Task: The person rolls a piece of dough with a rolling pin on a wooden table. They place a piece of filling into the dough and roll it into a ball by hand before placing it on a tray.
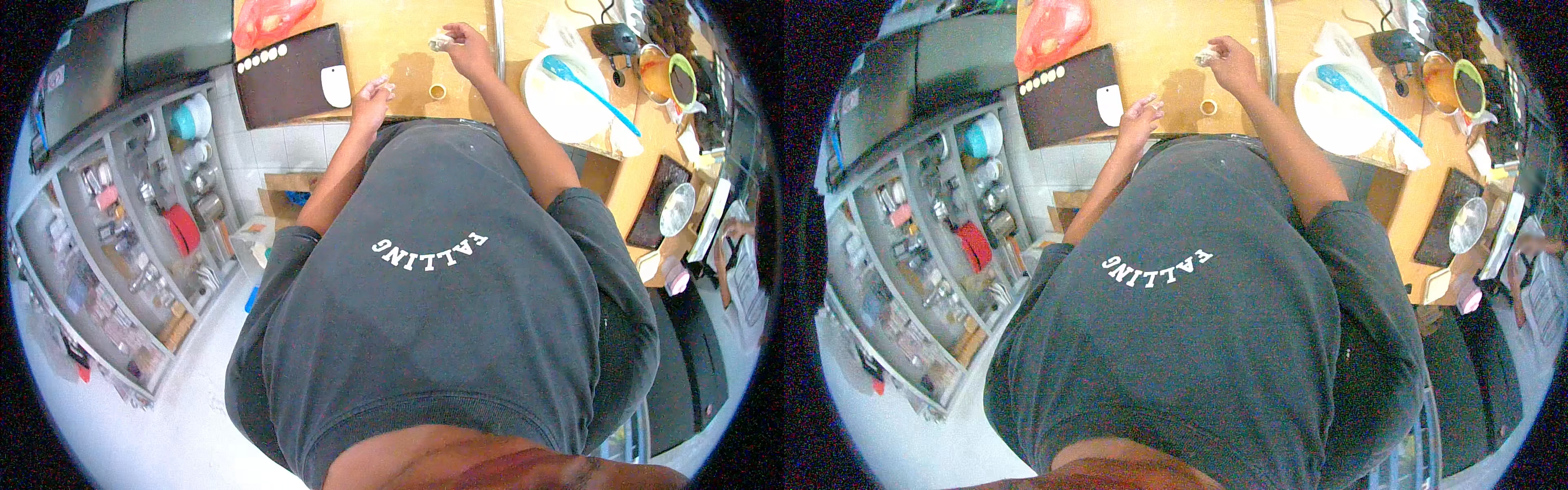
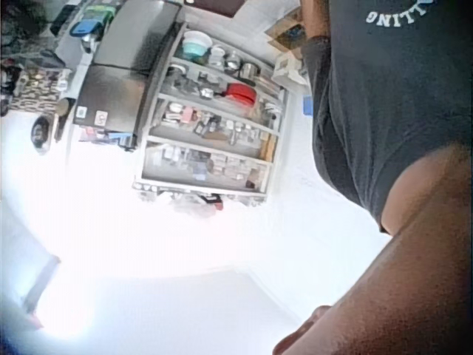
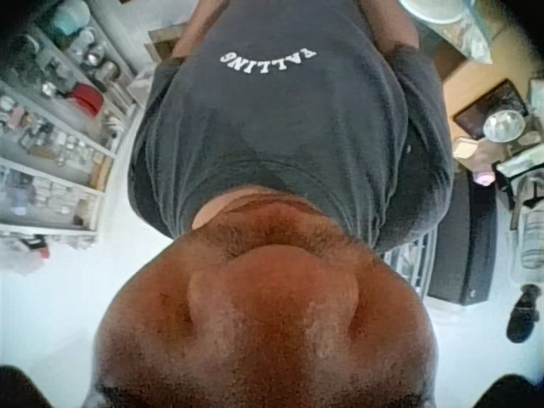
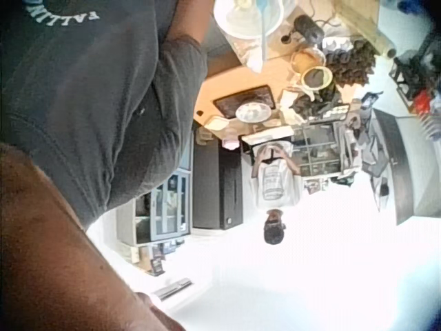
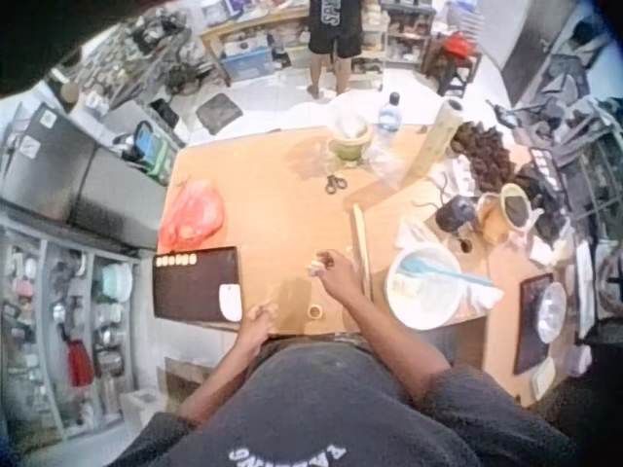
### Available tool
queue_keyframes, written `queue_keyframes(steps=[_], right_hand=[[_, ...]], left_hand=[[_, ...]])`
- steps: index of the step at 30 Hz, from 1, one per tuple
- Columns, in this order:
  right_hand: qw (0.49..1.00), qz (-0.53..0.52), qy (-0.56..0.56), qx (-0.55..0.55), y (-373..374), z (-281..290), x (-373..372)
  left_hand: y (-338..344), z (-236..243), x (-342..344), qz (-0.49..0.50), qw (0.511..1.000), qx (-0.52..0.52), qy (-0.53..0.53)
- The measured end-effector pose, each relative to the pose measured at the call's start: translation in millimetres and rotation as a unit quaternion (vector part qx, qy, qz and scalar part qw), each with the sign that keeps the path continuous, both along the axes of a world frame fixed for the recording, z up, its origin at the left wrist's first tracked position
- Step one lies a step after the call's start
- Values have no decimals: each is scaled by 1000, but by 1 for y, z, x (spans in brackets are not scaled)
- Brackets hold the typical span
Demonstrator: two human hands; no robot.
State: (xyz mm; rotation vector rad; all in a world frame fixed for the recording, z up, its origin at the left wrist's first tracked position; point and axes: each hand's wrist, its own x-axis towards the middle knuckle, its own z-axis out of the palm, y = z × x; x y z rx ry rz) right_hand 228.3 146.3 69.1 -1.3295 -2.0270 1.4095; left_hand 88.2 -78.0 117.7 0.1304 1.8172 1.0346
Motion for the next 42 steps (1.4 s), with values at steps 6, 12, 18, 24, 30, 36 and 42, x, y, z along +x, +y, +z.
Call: queue_keyframes(steps=[6, 12, 18, 24, 30, 36, 42], right_hand=[[979, 29, -174, 103, 6, -4, 21], [945, -28, -290, 150, -9, -15, 59], [950, -5, -294, 104, -12, -34, 72], [972, -27, -234, -1, -4, -7, 73], [981, -18, -190, -19, -16, -9, 73], [989, 27, -148, 4, -38, 18, 47], [992, 29, -117, -20, -58, 1, 41]], left_hand=[[-20, -38, 27, 5, 997, -30, 67], [-1, -51, 53, -102, 969, -26, 223], [47, -32, 74, -330, 857, -4, 396], [49, -63, 68, -455, 747, -82, 478], [25, -47, 51, -366, 768, -11, 525], [-23, -76, 20, -428, 752, 38, 500], [-28, -75, -6, -314, 801, 73, 504]])
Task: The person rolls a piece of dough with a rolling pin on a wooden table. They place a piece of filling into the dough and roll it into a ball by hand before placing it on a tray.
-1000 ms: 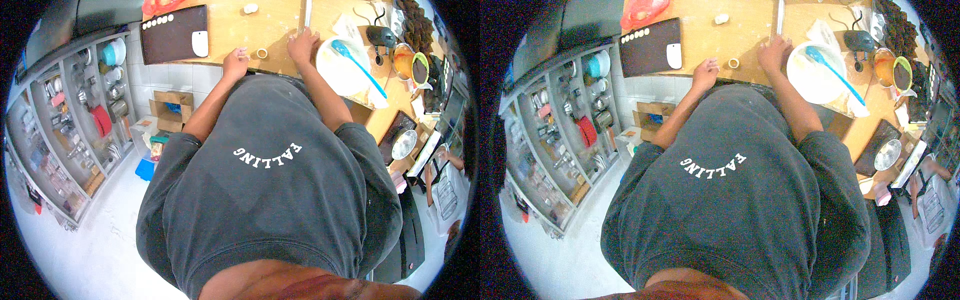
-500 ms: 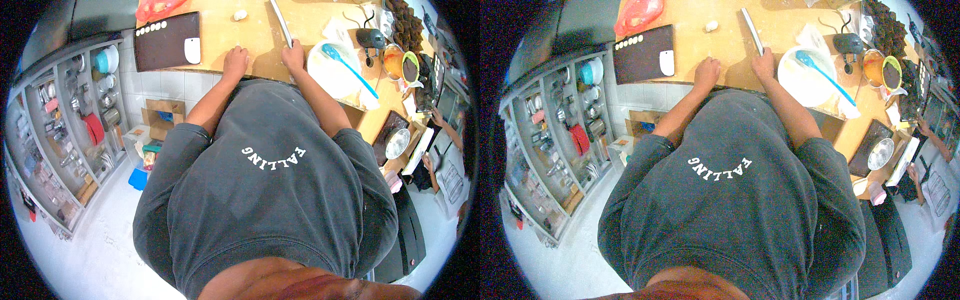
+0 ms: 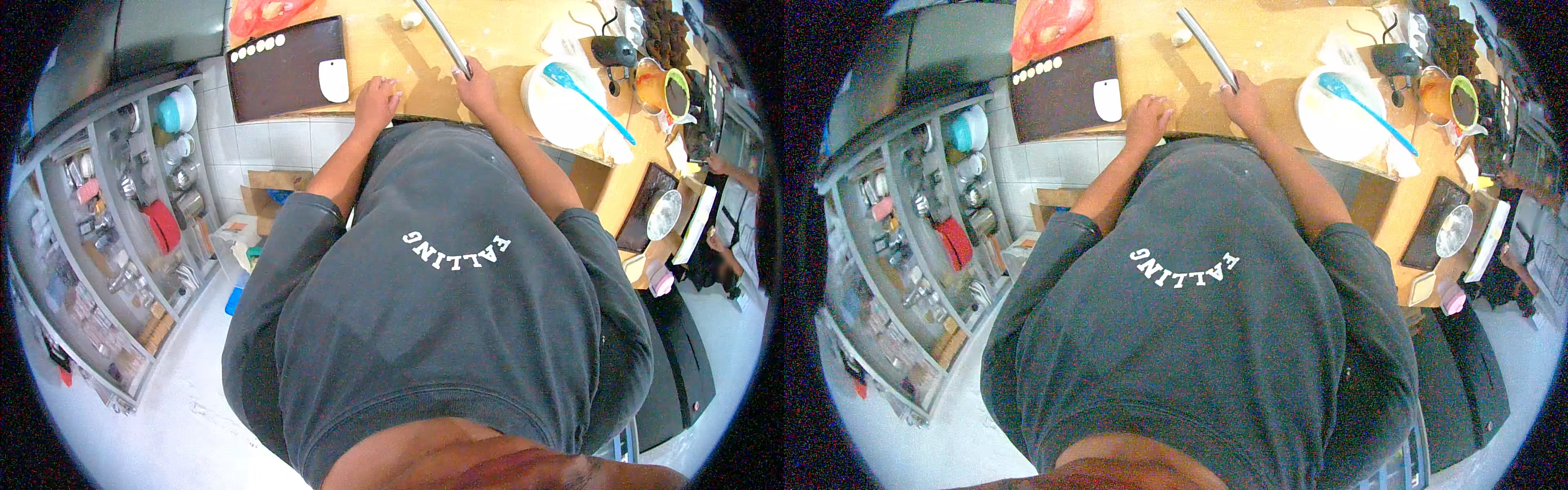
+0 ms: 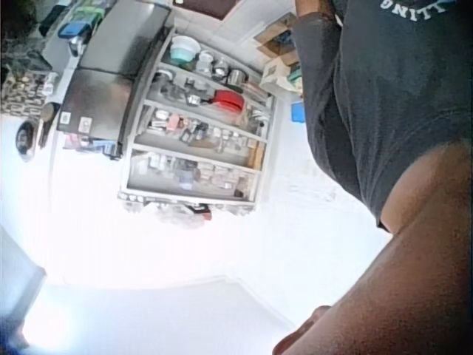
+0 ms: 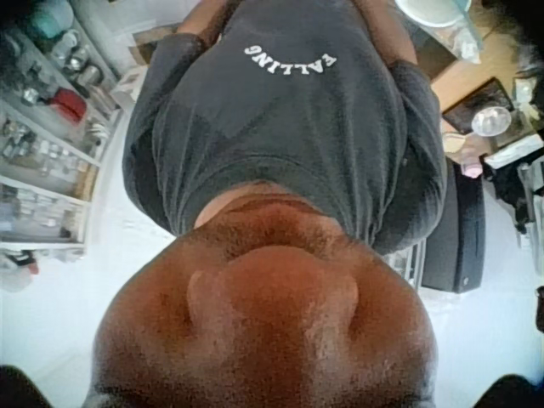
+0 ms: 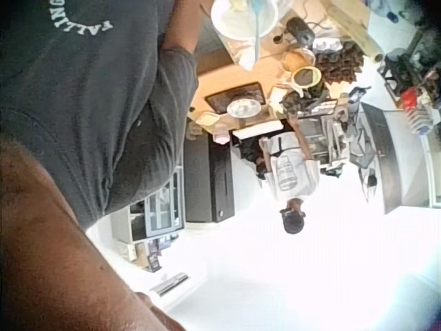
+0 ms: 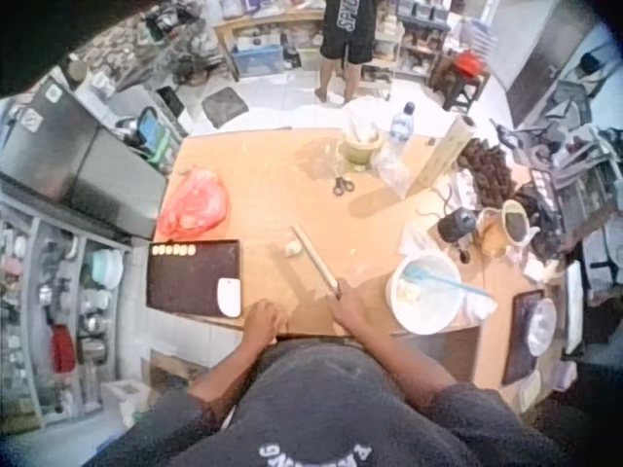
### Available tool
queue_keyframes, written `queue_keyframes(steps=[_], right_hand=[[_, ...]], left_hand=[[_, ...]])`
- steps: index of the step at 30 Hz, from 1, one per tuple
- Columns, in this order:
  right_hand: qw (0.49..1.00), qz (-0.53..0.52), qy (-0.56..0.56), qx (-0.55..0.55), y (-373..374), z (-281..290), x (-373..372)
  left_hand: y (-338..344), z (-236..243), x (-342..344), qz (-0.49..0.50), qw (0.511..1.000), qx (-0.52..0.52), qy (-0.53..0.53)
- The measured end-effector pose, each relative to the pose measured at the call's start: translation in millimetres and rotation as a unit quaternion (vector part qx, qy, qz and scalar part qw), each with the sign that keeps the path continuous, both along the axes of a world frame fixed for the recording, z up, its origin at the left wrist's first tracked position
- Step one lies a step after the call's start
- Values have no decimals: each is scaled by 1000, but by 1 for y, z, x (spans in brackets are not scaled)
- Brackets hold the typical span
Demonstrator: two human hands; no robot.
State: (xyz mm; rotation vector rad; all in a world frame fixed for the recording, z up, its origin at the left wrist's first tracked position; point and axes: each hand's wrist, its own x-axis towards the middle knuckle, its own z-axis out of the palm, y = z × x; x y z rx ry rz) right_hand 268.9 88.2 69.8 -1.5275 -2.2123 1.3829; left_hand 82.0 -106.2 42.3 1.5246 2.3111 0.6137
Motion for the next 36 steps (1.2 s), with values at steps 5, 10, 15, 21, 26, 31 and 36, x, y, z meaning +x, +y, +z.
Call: queue_keyframes(steps=[5, 10, 15, 21, 26, 31, 36], right_hand=[[997, -20, -16, 73, -17, 5, -2], [996, -37, -30, 73, -28, 4, -10], [995, -46, -1, 91, -31, 5, -17], [997, -43, -34, 46, -34, 18, -26], [994, -67, 0, 89, -38, 8, -18], [994, -76, -12, 83, -51, 12, -16], [994, -76, -61, 41, -74, 34, -23]], left_hand=[[-35, 9, -17, 113, 988, -98, -28], [-65, 11, -21, 152, 966, -111, -175], [-51, 13, -38, 135, 952, -130, -242], [-31, 16, -44, 133, 952, -100, -257], [-1, 21, -61, 44, 982, -56, -176], [47, 18, -108, -98, 994, -18, -51], [103, 16, -179, -90, 996, 0, 10]])
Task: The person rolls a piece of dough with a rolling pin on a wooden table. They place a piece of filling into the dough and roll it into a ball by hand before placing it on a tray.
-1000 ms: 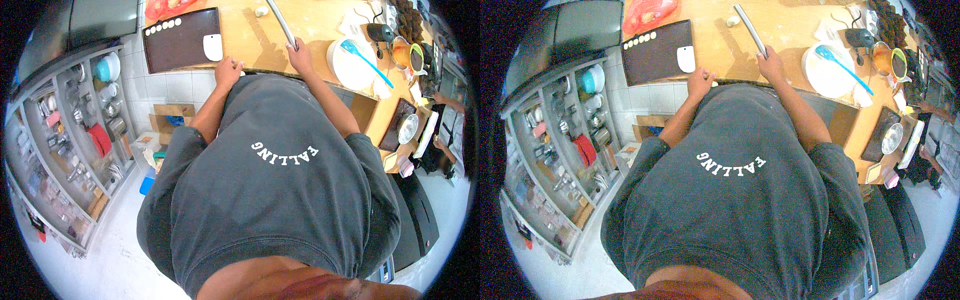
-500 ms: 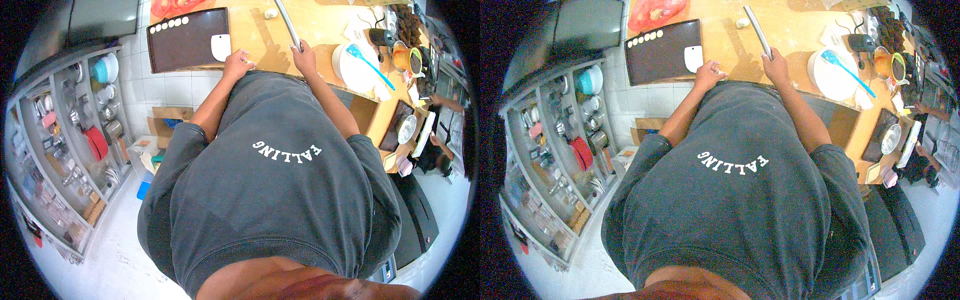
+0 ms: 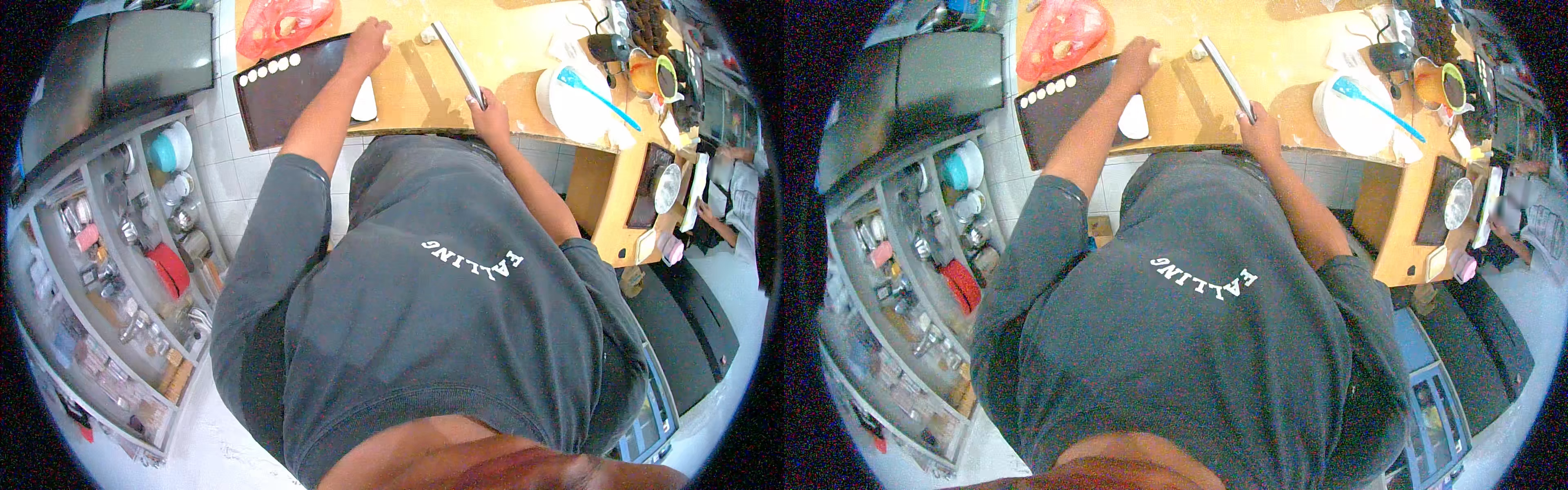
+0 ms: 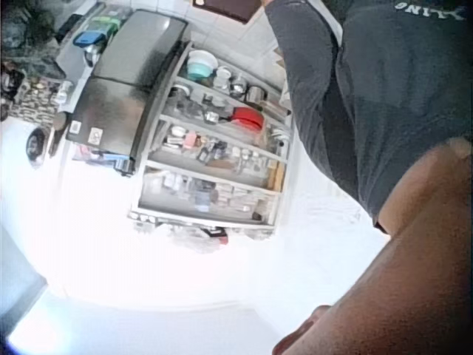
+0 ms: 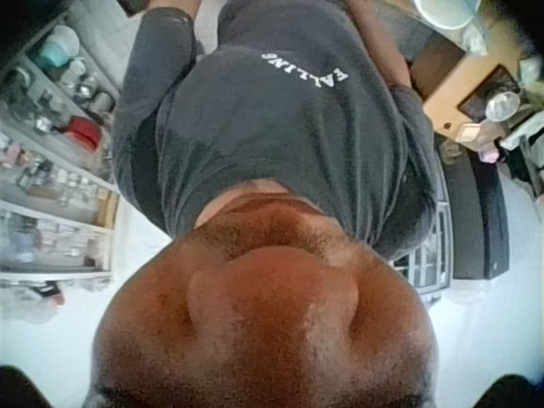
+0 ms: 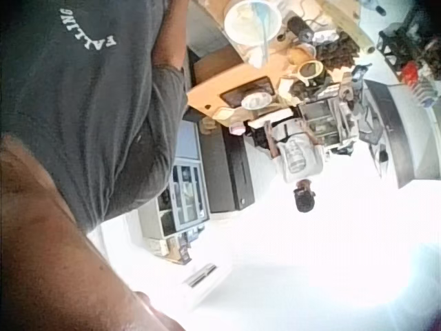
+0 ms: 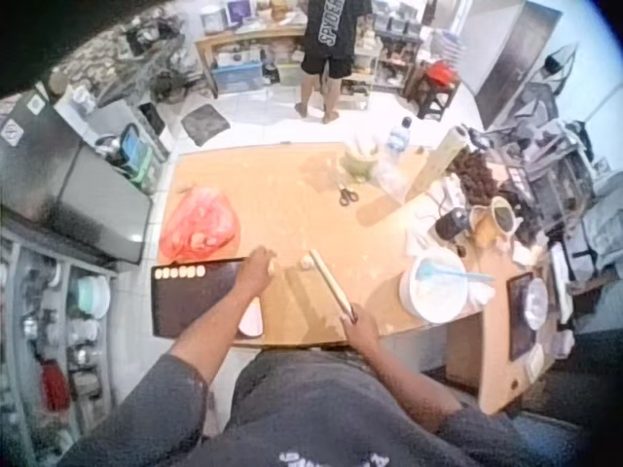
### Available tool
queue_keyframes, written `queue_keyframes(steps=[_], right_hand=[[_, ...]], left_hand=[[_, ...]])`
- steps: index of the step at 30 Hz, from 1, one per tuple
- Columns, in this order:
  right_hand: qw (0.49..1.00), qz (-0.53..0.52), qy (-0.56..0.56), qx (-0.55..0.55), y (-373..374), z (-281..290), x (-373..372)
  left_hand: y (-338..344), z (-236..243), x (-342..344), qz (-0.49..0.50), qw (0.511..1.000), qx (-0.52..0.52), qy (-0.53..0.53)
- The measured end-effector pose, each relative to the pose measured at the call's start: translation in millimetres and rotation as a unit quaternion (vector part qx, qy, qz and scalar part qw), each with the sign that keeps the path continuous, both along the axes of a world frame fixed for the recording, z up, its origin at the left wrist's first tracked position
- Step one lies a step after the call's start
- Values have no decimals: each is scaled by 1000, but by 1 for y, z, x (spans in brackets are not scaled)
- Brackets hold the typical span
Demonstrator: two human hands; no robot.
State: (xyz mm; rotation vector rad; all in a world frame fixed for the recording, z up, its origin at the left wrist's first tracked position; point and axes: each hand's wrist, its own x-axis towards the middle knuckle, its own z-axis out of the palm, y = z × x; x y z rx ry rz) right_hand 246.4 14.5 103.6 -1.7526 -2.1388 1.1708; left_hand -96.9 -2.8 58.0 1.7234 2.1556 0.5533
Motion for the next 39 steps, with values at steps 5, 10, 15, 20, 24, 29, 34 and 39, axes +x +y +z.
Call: queue_keyframes(steps=[5, 10, 15, 20, 24, 29, 34, 39], right_hand=[[999, -23, 2, 23, -13, -6, 2], [998, -63, -16, -24, -18, 5, -19], [992, -113, 38, 41, -23, -20, 8], [992, -123, -19, 14, 2, 4, 2], [994, -105, -16, 2, 20, 1, 16], [999, -30, -17, 7, 45, -5, 33], [999, -1, -19, -50, 70, -12, 41], [993, 9, 14, -114, 85, -34, 55]], left_hand=[[48, 5, -32, 10, 999, 18, 30], [55, -20, -54, -14, 999, -34, 28], [57, 7, 21, -57, 985, -15, 161], [61, -28, 38, -171, 960, 49, 216], [78, -21, 54, -183, 980, -22, 79], [64, -7, 78, -45, 992, -113, 21], [33, -21, 109, 32, 999, -34, -3], [38, 19, 146, 24, 995, -90, -18]])
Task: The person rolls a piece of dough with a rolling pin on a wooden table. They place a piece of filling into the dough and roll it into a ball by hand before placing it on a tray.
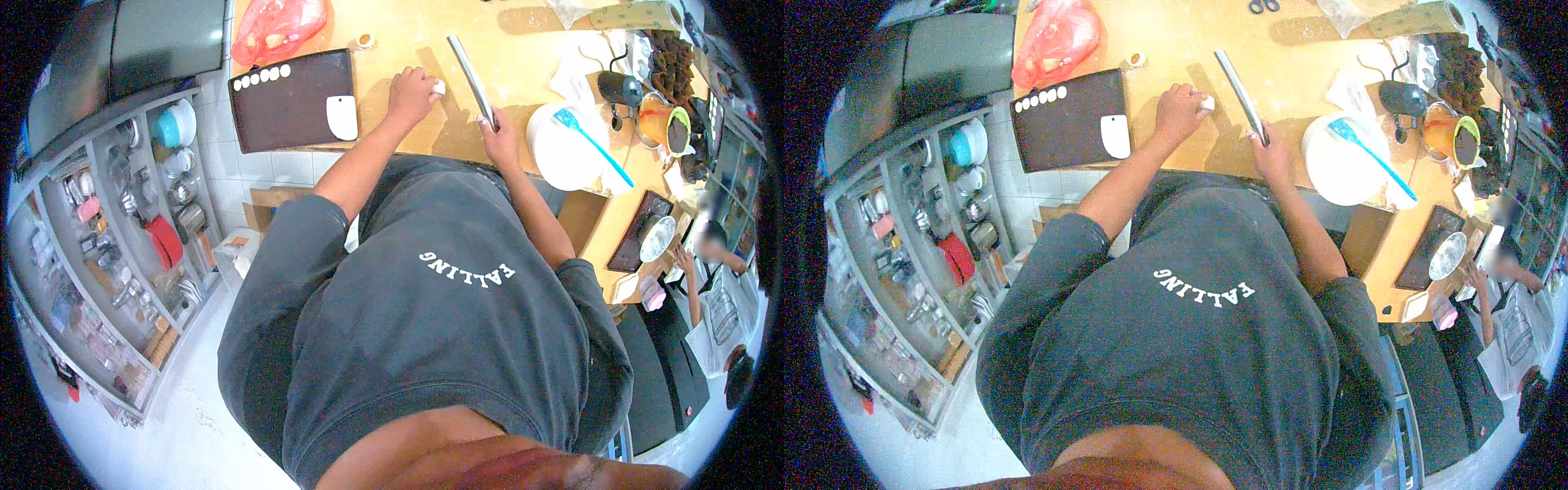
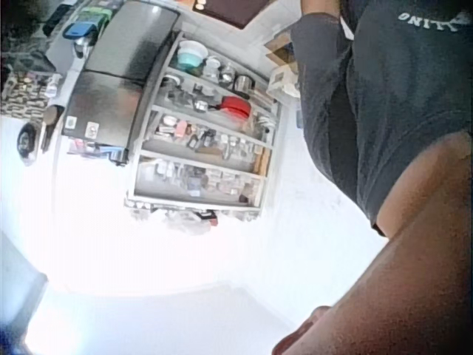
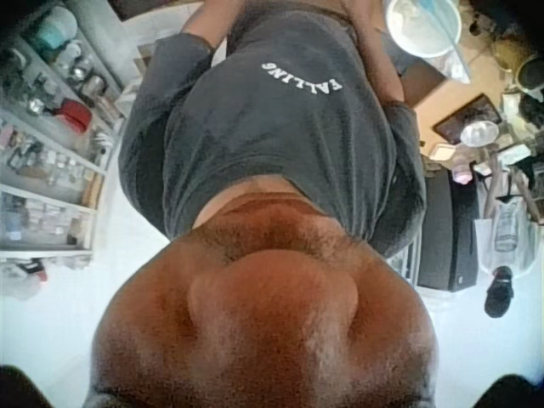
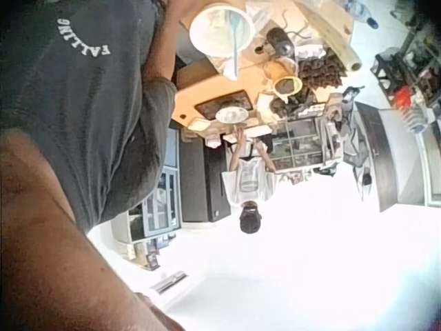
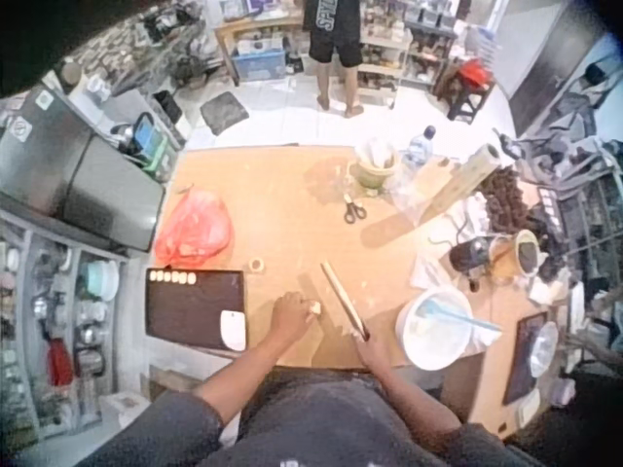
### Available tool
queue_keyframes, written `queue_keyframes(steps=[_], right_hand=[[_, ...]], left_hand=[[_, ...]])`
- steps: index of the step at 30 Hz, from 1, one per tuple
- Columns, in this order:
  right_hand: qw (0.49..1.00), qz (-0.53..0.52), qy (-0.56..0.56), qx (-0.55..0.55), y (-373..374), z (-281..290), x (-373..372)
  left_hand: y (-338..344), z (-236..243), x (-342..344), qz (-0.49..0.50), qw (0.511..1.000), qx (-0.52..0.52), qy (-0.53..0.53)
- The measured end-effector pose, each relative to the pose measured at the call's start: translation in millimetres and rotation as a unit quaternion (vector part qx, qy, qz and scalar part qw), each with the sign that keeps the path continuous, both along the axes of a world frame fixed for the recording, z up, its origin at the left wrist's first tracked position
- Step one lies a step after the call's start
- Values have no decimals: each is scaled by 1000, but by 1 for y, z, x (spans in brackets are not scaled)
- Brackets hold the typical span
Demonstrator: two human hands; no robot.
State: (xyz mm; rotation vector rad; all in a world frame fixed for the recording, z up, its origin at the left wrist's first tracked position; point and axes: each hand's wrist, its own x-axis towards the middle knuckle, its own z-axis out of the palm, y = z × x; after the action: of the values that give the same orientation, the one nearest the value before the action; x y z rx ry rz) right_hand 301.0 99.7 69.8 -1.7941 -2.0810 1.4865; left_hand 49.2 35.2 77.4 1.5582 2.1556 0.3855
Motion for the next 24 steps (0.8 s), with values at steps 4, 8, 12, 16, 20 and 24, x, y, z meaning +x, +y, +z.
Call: queue_keyframes(steps=[4, 8, 12, 16, 20, 24], right_hand=[[1000, 1, -3, -14, 5, -4, 5], [1000, -2, 4, 16, 11, -3, 9], [995, -71, 69, -2, 17, -16, 15], [992, -95, 81, -35, 23, -2, 14], [994, -66, 79, -26, 28, 3, 18], [997, -55, 55, -3, 27, -12, 23]], left_hand=[[-12, 0, 32, 22, 999, 42, 14], [2, -14, 60, 14, 999, 45, 6], [22, -40, 75, -32, 998, 11, 56], [30, -42, 83, 9, 994, -56, 90], [36, -44, 83, 24, 996, -38, 78], [38, -56, 82, 23, 996, -18, 87]])
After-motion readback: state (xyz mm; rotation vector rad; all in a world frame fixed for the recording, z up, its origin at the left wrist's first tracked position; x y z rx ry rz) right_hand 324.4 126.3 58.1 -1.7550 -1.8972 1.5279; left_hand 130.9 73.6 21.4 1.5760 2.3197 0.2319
